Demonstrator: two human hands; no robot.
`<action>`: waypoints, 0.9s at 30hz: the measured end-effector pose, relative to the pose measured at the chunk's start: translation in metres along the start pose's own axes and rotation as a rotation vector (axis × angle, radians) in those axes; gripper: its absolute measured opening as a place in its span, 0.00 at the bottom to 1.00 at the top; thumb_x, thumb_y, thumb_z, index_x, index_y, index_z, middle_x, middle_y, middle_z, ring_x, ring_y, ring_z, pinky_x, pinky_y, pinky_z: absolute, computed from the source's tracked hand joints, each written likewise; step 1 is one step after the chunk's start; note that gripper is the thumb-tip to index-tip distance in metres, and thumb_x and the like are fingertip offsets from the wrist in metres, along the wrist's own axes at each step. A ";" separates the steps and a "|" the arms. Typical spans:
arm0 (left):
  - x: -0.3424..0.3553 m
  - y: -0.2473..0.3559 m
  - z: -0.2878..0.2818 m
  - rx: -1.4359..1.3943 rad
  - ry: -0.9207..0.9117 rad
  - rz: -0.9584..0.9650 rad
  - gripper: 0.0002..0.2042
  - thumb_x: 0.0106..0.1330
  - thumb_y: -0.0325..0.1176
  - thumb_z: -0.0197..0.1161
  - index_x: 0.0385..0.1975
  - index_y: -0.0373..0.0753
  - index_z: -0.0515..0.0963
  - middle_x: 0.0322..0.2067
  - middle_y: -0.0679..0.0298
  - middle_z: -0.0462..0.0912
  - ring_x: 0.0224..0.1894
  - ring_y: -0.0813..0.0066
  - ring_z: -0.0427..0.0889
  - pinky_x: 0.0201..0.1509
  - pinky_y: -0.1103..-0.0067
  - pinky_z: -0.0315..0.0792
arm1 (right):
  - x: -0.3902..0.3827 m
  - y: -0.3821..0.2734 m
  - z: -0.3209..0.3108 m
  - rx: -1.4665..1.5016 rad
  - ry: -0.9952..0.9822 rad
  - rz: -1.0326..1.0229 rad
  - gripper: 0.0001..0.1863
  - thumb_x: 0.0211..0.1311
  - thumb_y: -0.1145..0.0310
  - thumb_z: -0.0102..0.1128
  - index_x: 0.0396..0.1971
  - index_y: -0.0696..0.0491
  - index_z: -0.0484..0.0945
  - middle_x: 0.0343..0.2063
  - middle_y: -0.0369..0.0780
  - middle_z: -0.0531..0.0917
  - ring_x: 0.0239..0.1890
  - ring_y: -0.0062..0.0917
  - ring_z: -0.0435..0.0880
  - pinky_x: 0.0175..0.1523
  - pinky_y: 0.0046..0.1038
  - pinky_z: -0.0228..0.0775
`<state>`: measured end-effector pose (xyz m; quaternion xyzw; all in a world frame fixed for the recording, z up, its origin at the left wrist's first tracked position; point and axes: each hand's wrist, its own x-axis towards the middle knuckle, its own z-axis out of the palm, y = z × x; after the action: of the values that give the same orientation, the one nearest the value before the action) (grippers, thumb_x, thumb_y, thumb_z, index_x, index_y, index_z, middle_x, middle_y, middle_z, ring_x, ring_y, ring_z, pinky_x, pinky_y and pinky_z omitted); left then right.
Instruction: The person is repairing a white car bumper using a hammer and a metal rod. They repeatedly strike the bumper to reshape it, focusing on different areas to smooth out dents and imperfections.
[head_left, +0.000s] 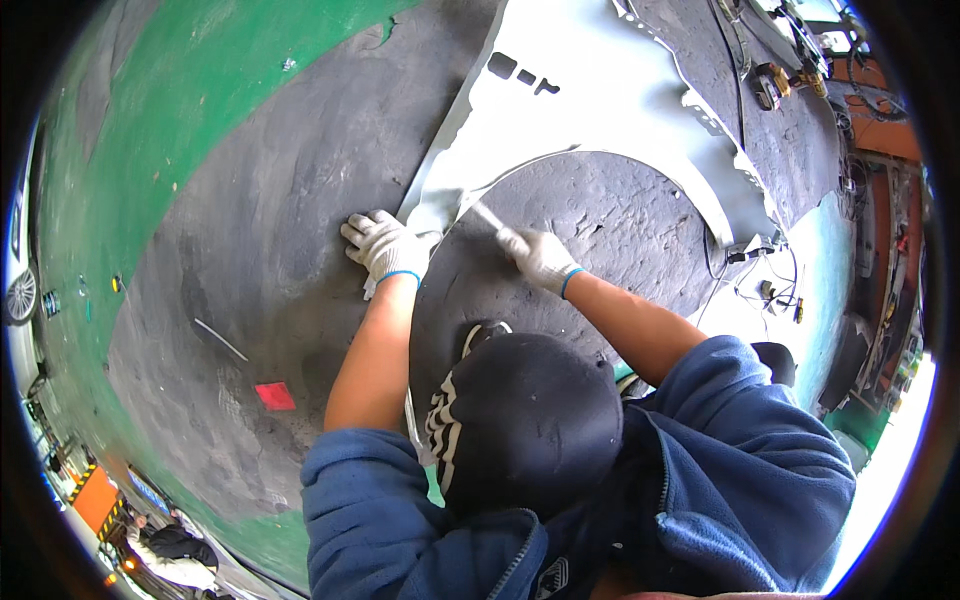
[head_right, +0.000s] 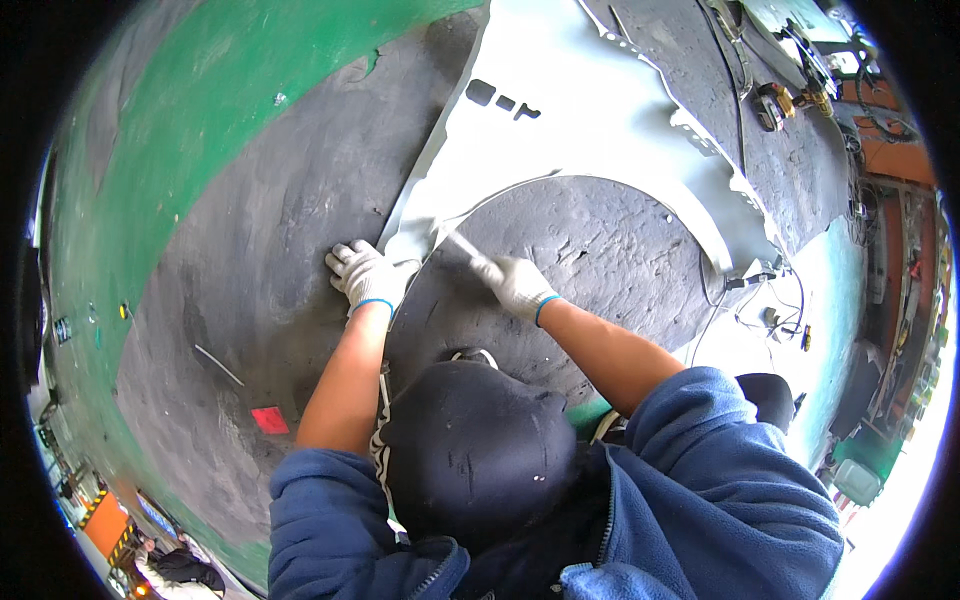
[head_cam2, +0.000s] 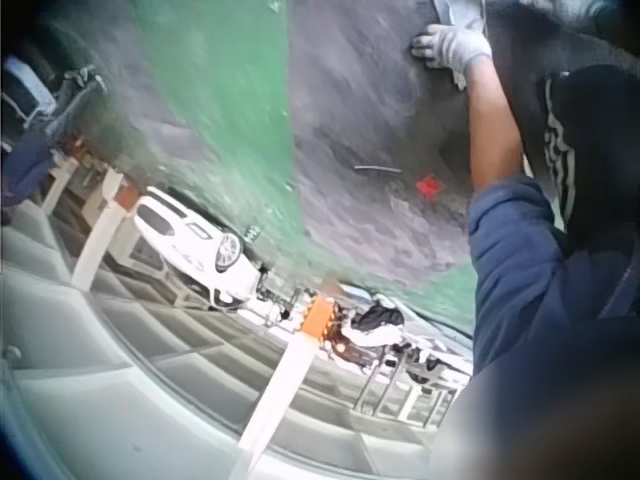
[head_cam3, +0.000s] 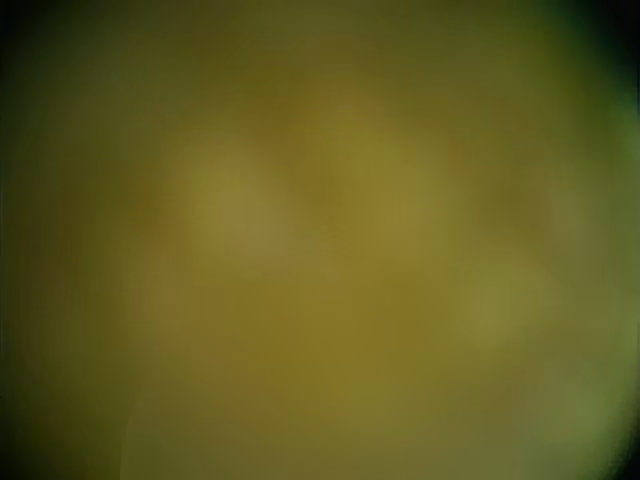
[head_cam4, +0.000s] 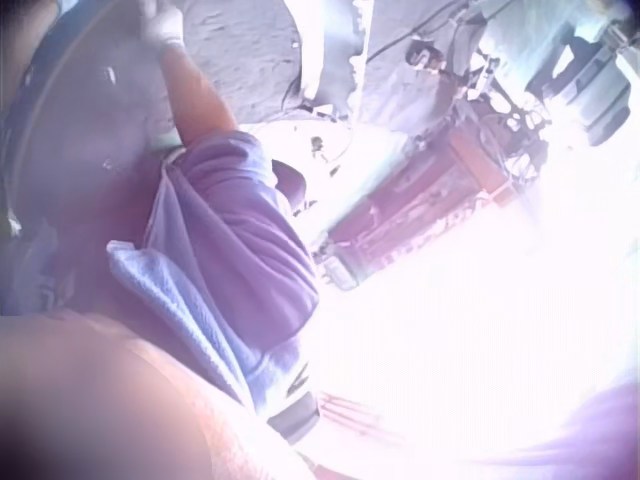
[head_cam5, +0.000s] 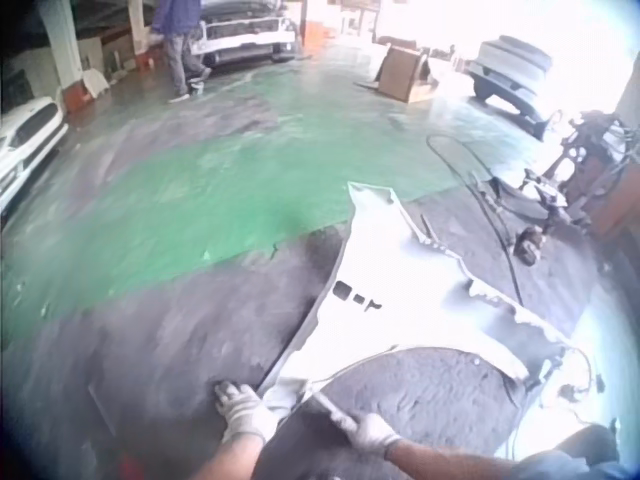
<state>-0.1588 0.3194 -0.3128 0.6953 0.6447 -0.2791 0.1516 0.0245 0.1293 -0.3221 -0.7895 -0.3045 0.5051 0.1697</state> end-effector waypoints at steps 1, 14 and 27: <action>0.003 0.010 0.004 -0.003 -0.020 -0.020 0.68 0.54 0.76 0.79 0.84 0.32 0.57 0.85 0.38 0.50 0.88 0.35 0.46 0.88 0.43 0.52 | 0.007 0.015 0.000 0.100 0.169 0.048 0.44 0.82 0.28 0.49 0.57 0.59 0.88 0.41 0.55 0.92 0.51 0.50 0.92 0.59 0.49 0.79; 0.000 0.020 -0.005 -0.100 -0.047 -0.109 0.74 0.49 0.78 0.81 0.85 0.28 0.53 0.86 0.36 0.45 0.90 0.33 0.41 0.88 0.41 0.47 | 0.020 0.031 -0.036 0.130 0.154 0.057 0.43 0.82 0.28 0.48 0.50 0.58 0.89 0.35 0.50 0.91 0.44 0.45 0.91 0.55 0.45 0.80; 0.006 0.022 0.004 -0.087 -0.019 -0.119 0.74 0.48 0.78 0.82 0.84 0.29 0.52 0.87 0.36 0.44 0.90 0.33 0.41 0.89 0.41 0.47 | 0.019 0.039 -0.032 0.159 0.259 -0.016 0.39 0.83 0.31 0.52 0.36 0.58 0.86 0.24 0.40 0.83 0.29 0.28 0.83 0.39 0.36 0.76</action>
<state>-0.1381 0.3193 -0.3228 0.6458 0.6950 -0.2660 0.1708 0.0715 0.1140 -0.3437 -0.8296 -0.2455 0.4202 0.2736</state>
